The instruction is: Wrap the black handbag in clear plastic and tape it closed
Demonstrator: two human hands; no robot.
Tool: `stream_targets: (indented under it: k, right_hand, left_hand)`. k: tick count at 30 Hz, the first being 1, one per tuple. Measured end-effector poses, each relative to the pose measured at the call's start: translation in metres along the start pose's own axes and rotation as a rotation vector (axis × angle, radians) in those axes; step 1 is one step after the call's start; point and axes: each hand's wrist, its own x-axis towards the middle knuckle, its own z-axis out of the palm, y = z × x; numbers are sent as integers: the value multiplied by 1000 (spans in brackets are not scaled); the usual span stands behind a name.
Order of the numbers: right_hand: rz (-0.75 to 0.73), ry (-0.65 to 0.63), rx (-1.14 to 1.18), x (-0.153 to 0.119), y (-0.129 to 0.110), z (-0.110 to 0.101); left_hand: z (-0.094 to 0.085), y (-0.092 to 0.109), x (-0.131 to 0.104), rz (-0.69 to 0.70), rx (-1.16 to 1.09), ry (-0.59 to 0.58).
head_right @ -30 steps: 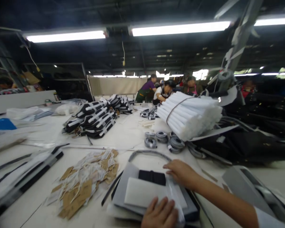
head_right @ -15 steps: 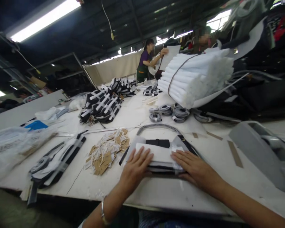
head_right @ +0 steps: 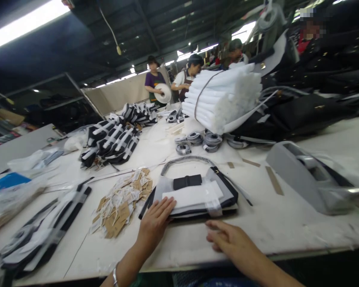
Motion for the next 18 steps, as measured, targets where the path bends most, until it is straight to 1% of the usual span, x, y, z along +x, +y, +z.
stream_targets:
  k: [1, 3, 6, 9, 12, 14, 16, 18]
  right_hand:
    - [90, -35, 142, 1, -4, 5]
    - [144, -43, 318, 5, -16, 10]
    - [116, -23, 483, 9, -32, 16]
    - [77, -29, 646, 12, -36, 28]
    - [13, -4, 702, 16, -32, 40]
    - [-54, 13, 737, 19, -30, 46]
    - [-104, -8, 776, 23, -30, 47]
    - [-136, -58, 740, 25, -34, 43]
  left_hand:
    - [2, -2, -1, 14, 10, 8]
    - [6, -6, -4, 36, 29, 25]
    - [11, -10, -5, 62, 55, 75]
    - [12, -13, -5, 75, 71, 125]
    - [12, -13, -5, 85, 71, 138]
    - [14, -14, -5, 77, 64, 168]
    - [19, -16, -6, 43, 59, 229]
    - [28, -21, -7, 14, 62, 292]
